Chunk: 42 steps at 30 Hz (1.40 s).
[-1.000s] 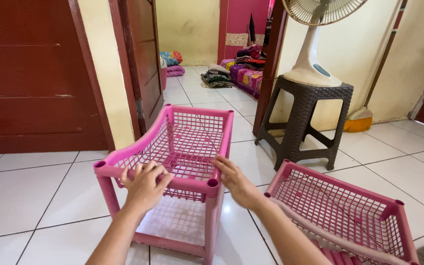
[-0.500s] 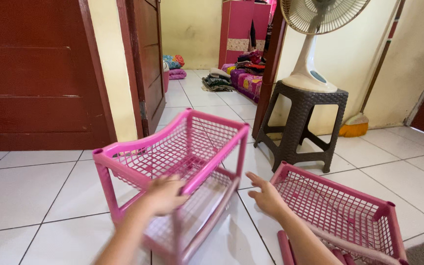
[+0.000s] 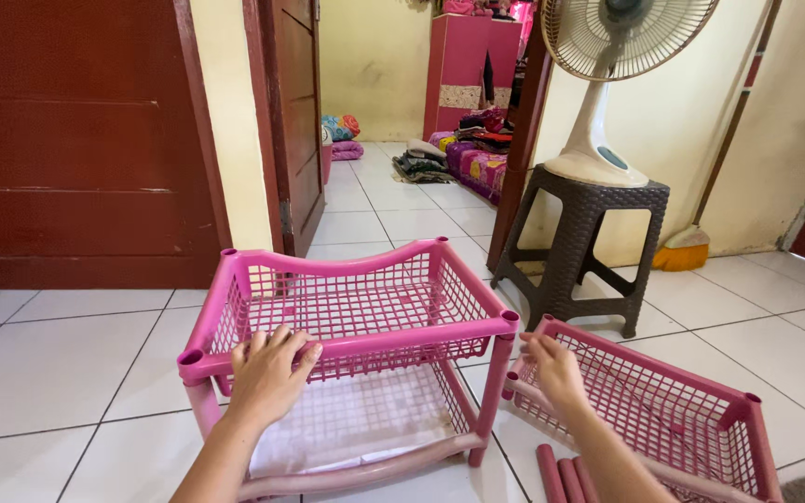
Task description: The person assembles a pink plastic storage rack by inserting vertical poles into the frame and stacking a second basket on top. They then place a solid pink tray on the top of the assembled structure.
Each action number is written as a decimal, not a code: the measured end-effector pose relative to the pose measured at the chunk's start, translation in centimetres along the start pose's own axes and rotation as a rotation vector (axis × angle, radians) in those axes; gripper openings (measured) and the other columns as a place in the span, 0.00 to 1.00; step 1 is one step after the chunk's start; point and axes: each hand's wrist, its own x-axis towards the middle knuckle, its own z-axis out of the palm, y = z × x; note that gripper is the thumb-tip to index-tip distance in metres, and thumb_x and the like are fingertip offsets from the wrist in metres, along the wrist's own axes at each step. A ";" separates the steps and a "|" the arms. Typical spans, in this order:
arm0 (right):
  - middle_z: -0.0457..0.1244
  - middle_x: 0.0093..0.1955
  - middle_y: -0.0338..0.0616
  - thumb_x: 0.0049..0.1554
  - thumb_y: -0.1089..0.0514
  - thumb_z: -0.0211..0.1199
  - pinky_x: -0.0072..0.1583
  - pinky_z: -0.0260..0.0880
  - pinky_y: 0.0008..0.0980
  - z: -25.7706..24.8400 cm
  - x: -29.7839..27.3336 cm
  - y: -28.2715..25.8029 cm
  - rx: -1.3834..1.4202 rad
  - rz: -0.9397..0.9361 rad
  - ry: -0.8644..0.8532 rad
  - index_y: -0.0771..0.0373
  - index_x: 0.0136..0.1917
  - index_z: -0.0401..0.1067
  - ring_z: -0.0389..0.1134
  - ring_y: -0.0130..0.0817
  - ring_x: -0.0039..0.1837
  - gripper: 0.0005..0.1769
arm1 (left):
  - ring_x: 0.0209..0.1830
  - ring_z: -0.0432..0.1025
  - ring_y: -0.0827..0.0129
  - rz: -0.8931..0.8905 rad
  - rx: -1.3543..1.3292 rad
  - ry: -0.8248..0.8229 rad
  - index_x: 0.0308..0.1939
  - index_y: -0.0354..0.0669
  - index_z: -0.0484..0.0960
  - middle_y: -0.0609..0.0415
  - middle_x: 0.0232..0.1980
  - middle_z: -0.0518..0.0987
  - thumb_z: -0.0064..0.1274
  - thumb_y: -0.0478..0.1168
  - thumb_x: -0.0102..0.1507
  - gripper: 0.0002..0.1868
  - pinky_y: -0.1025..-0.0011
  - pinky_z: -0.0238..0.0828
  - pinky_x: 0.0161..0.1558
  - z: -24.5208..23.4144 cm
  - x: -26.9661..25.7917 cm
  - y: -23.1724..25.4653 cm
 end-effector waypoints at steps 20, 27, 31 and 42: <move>0.62 0.50 0.41 0.62 0.30 0.58 0.58 0.62 0.36 7.2 2.2 1.7 0.890 0.235 -0.149 0.60 0.59 0.72 0.63 0.34 0.52 0.32 | 0.52 0.68 0.64 0.103 0.023 0.190 0.50 0.60 0.86 0.65 0.48 0.79 0.45 0.62 0.68 0.20 0.58 0.53 0.60 1.2 1.5 -3.2; 0.65 0.46 0.38 0.60 0.43 0.63 0.54 0.65 0.34 8.6 2.6 1.8 1.100 0.181 -0.025 0.56 0.54 0.72 0.65 0.32 0.50 0.18 | 0.53 0.68 0.65 0.082 -0.003 0.172 0.46 0.60 0.87 0.66 0.46 0.79 0.47 0.61 0.66 0.19 0.58 0.52 0.60 1.1 2.2 -3.5; 0.65 0.43 0.39 0.60 0.45 0.64 0.50 0.65 0.36 8.7 2.8 1.4 1.070 0.226 0.061 0.58 0.53 0.72 0.64 0.32 0.46 0.16 | 0.53 0.68 0.66 0.073 -0.016 0.148 0.47 0.59 0.87 0.65 0.45 0.79 0.47 0.61 0.67 0.20 0.58 0.52 0.61 1.3 2.4 -3.6; 0.66 0.48 0.37 0.65 0.36 0.57 0.60 0.65 0.33 8.5 -0.7 0.4 1.068 0.155 -0.076 0.56 0.59 0.73 0.66 0.31 0.53 0.24 | 0.54 0.67 0.66 0.081 0.014 0.148 0.48 0.61 0.86 0.64 0.45 0.77 0.44 0.62 0.67 0.20 0.58 0.51 0.62 1.5 3.3 -4.3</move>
